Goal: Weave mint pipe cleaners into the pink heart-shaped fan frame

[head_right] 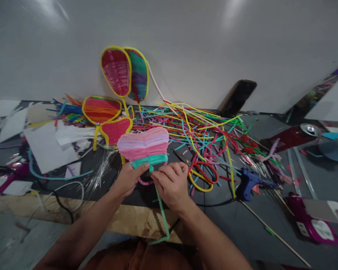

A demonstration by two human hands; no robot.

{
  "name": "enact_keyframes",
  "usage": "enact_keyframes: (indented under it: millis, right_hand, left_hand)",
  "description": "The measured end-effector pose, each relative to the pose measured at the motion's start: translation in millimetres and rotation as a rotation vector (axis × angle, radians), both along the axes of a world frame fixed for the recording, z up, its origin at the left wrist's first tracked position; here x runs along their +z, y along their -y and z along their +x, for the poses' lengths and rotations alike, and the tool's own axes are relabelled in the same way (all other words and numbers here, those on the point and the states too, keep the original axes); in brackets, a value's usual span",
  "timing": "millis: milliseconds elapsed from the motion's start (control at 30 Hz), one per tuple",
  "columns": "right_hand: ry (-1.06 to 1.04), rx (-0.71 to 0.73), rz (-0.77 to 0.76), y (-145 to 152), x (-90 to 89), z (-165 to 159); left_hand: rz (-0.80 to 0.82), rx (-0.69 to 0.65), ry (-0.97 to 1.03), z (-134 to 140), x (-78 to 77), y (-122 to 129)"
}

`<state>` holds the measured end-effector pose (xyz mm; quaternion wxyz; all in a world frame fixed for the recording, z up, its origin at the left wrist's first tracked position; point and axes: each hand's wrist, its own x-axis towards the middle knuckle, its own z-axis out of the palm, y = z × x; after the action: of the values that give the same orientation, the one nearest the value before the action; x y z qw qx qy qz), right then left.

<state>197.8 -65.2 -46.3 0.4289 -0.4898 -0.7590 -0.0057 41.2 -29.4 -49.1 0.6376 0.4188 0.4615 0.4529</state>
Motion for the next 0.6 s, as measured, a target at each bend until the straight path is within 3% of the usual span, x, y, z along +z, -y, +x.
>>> enact_keyframes:
  millis: [233,600]
  right_hand:
    - [-0.018,-0.075,-0.006,-0.4,2.3,2.7]
    - [0.080,-0.104,-0.051,-0.5,2.8,0.0]
  left_hand:
    - [0.018,0.011,0.032,0.6,-0.5,0.1]
    - [0.091,-0.011,-0.152,3.2,10.2,3.9]
